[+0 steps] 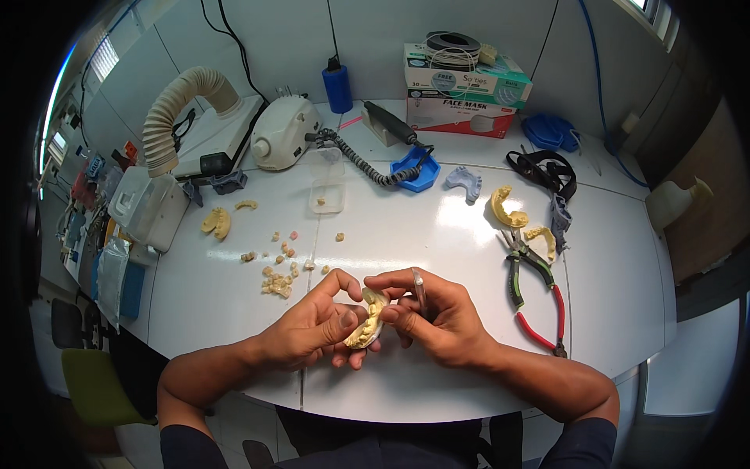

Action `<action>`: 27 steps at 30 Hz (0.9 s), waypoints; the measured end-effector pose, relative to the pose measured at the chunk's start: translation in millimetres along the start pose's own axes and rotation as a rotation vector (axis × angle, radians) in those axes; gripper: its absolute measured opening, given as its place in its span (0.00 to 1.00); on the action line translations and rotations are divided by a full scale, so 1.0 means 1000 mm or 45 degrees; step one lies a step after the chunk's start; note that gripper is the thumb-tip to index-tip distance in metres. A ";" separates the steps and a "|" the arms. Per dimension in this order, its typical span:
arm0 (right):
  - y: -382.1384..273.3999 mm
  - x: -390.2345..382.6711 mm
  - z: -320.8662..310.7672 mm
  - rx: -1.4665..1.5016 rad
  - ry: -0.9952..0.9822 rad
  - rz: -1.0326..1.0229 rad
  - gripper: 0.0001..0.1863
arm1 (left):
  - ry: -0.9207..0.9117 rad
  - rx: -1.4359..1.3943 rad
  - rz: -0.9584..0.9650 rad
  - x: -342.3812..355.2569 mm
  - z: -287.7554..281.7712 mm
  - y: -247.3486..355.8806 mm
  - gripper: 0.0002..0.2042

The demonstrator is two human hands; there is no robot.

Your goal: Trimming and carving a dental cast using a small carving tool.

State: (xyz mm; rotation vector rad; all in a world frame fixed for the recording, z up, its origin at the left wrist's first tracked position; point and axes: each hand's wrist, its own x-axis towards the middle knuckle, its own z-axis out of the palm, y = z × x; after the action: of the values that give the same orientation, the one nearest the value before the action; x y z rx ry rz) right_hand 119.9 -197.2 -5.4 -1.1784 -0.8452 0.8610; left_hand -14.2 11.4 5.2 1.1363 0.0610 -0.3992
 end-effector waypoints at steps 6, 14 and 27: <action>0.001 0.000 0.001 -0.103 0.040 0.003 0.24 | -0.035 0.038 0.126 0.003 -0.001 -0.002 0.20; 0.002 0.004 -0.005 -0.183 0.147 -0.134 0.24 | -0.055 -0.128 0.061 0.002 -0.007 0.001 0.28; -0.007 -0.003 0.000 -0.745 0.020 -0.123 0.12 | 0.038 -0.295 0.272 0.002 -0.017 0.001 0.29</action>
State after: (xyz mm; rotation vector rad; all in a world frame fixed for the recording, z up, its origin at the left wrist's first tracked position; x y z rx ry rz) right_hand 119.0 -200.7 0.9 -1.6298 -1.1752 0.5333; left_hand -9.1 26.0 -2.1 0.9091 0.0111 -0.1796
